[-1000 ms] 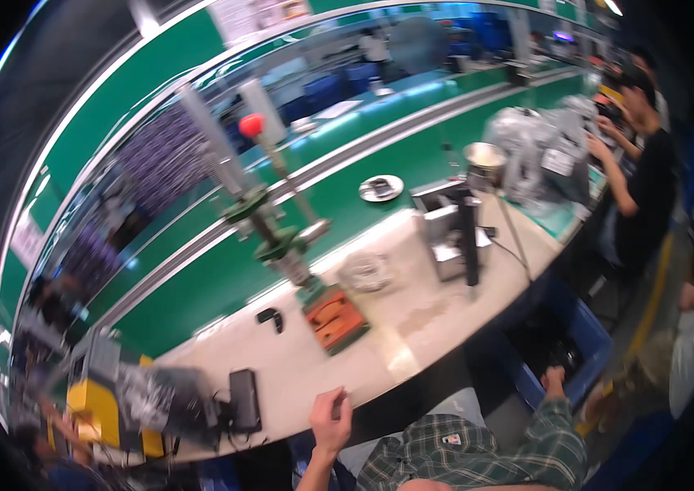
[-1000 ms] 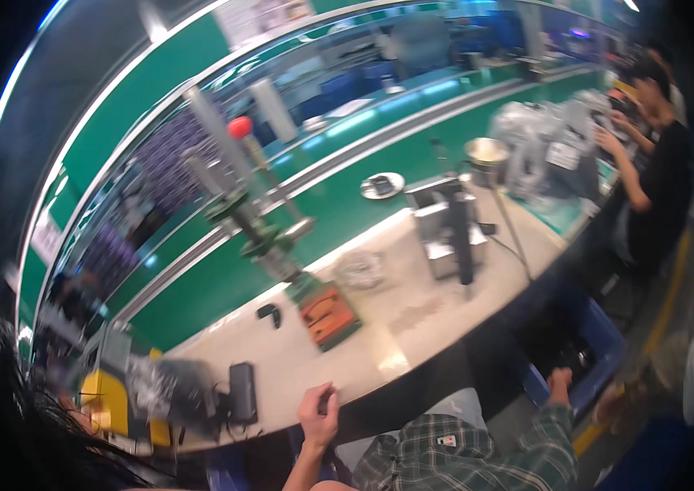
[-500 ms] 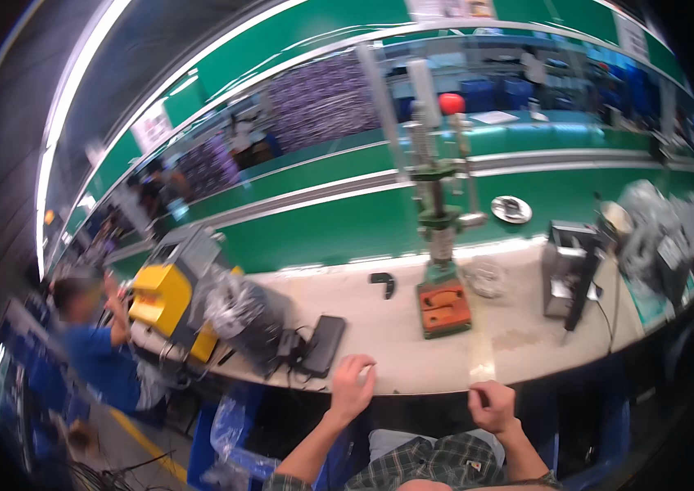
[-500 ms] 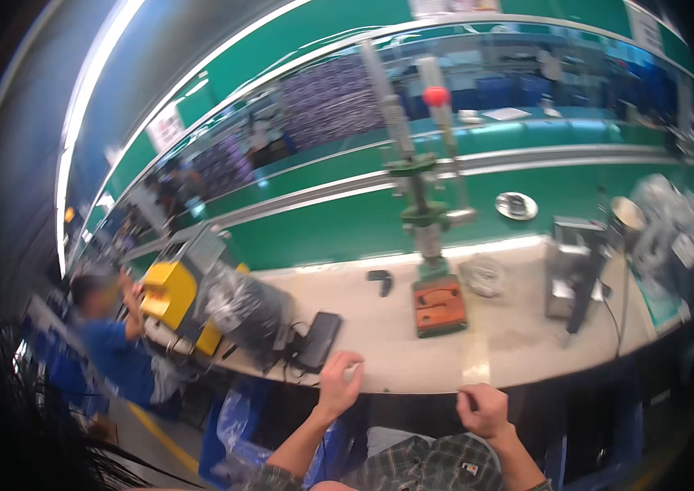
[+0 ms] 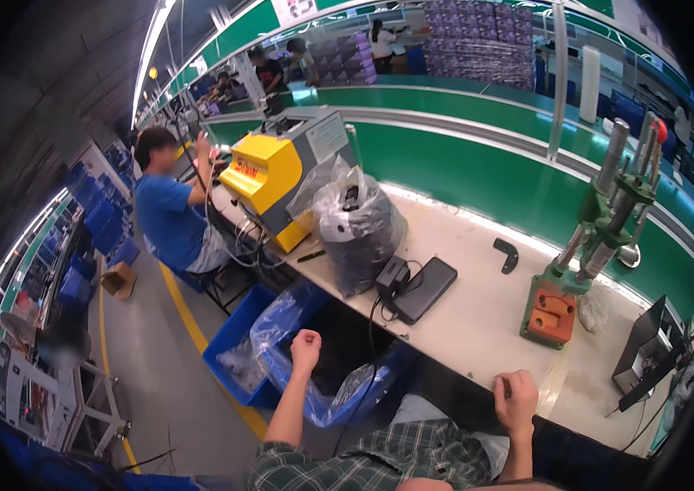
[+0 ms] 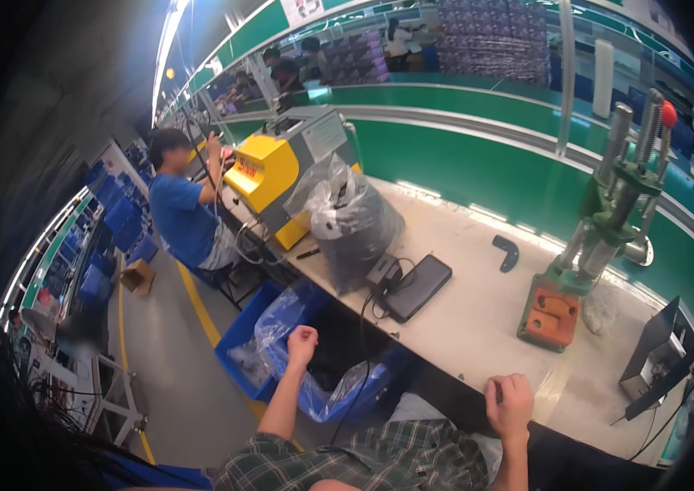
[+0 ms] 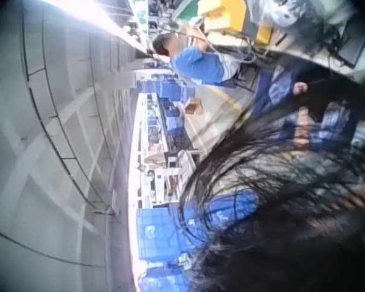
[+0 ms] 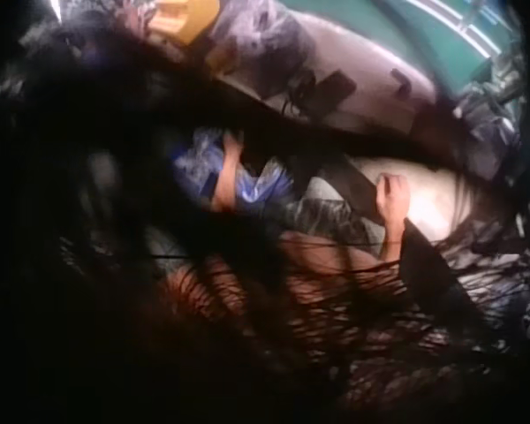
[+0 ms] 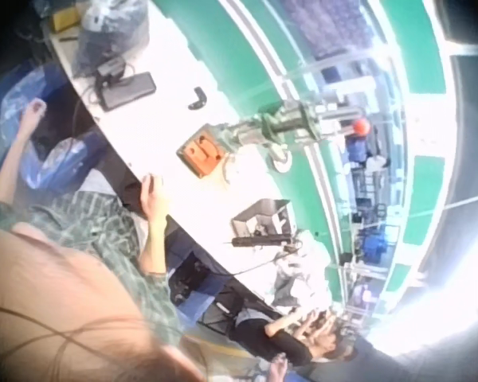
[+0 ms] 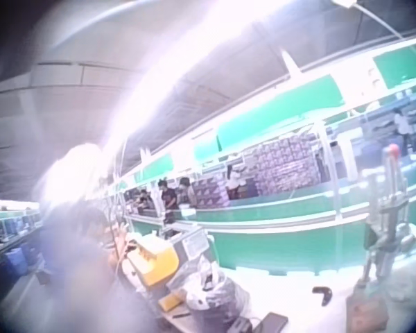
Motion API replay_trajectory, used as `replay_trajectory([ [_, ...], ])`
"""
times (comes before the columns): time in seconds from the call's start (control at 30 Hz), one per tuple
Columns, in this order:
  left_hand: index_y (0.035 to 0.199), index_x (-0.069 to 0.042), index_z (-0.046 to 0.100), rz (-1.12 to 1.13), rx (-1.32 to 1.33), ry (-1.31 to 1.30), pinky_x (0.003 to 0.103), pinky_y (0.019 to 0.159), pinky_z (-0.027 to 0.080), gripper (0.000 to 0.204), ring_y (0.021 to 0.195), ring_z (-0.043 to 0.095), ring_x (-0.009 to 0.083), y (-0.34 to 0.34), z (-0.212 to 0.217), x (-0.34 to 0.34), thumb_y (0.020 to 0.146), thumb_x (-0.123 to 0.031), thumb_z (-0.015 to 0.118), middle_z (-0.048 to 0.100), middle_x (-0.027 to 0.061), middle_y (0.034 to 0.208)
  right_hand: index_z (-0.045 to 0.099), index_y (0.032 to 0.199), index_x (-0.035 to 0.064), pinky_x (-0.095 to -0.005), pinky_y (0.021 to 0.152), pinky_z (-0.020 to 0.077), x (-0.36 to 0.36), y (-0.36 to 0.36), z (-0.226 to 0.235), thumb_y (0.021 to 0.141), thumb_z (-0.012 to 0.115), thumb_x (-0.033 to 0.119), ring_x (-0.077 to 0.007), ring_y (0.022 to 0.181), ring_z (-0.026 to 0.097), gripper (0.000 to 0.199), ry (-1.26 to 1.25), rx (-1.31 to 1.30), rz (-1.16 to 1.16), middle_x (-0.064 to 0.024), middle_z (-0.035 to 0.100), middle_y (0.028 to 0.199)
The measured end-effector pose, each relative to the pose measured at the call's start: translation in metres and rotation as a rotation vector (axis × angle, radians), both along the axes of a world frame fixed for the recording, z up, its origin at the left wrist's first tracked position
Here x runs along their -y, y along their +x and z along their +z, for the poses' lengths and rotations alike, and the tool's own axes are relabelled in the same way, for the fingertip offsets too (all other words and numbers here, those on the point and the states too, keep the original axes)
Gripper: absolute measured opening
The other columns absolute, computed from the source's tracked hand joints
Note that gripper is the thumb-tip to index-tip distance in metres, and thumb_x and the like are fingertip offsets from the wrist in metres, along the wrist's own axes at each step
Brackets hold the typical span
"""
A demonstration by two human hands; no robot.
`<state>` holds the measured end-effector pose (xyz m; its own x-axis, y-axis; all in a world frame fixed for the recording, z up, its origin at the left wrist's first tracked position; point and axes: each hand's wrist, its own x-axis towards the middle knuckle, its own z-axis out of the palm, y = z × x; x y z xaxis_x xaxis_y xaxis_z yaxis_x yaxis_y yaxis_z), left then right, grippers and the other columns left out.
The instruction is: The person assembles small components by hand, using a manual press and an electric screwdriver to join a plastic housing, a metal plate, and screws.
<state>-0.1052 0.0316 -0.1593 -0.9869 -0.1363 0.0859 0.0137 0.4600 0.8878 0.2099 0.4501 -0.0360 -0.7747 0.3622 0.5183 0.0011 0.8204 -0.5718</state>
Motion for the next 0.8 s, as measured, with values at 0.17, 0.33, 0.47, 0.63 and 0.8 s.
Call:
replay_trajectory([
  [0.17, 0.111, -0.006, 0.075, -0.26, 0.188, -0.584, 0.048, 0.093, 0.06, 0.031, 0.107, 0.073, 0.0376, -0.006, -0.143, 0.046, 0.089, -0.028, 0.076, 0.077, 0.0176, 0.105, 0.067, 0.088, 0.0056, -0.0447, 0.069, 0.0463, 0.007, -0.02, -0.004, 0.086, 0.075, 0.003, -0.0328, 0.076, 0.059, 0.008, -0.025, 0.059, 0.002, -0.0117, 0.058, 0.079],
  [0.33, 0.12, -0.002, 0.071, -0.275, 0.383, -0.908, 0.051, 0.1, 0.058, 0.055, 0.12, 0.068, 0.0413, -0.012, -0.176, -0.022, 0.089, -0.048, 0.079, 0.07, 0.0241, 0.125, 0.068, 0.088, 0.0052, -0.0448, 0.07, 0.0472, -0.002, -0.001, 0.005, 0.085, 0.075, 0.004, -0.0334, 0.076, 0.059, 0.008, 0.025, 0.076, -0.083, -0.0122, 0.06, 0.079],
  [0.47, 0.117, -0.008, 0.079, -0.079, 0.617, -0.816, 0.053, 0.097, 0.061, 0.045, 0.118, 0.073, 0.038, -0.015, -0.208, -0.003, 0.088, -0.042, 0.078, 0.074, 0.0203, 0.128, 0.07, 0.087, 0.0075, -0.0456, 0.07, 0.0521, -0.006, -0.001, -0.004, 0.087, 0.076, 0.014, -0.0338, 0.078, 0.065, 0.009, 0.079, 0.108, -0.047, -0.0117, 0.064, 0.08],
  [0.63, 0.116, 0.003, 0.074, -0.078, 0.498, -0.9, 0.047, 0.095, 0.061, 0.049, 0.112, 0.075, 0.0363, -0.02, -0.157, -0.022, 0.087, -0.035, 0.086, 0.076, 0.0205, 0.118, 0.07, 0.09, 0.0075, -0.0421, 0.076, 0.0544, -0.004, -0.007, -0.002, 0.092, 0.073, 0.018, -0.0309, 0.081, 0.067, 0.011, 0.085, 0.061, -0.003, -0.0096, 0.066, 0.082],
  [0.8, 0.113, 0.004, 0.074, -0.291, 0.172, -0.481, 0.044, 0.091, 0.061, 0.042, 0.105, 0.075, 0.0324, 0.017, -0.053, -0.095, 0.089, -0.03, 0.083, 0.076, 0.0184, 0.113, 0.07, 0.091, 0.0074, -0.0414, 0.077, 0.0543, -0.004, 0.003, -0.008, 0.093, 0.073, 0.018, -0.031, 0.08, 0.067, 0.011, 0.077, 0.007, -0.052, -0.0092, 0.066, 0.082],
])
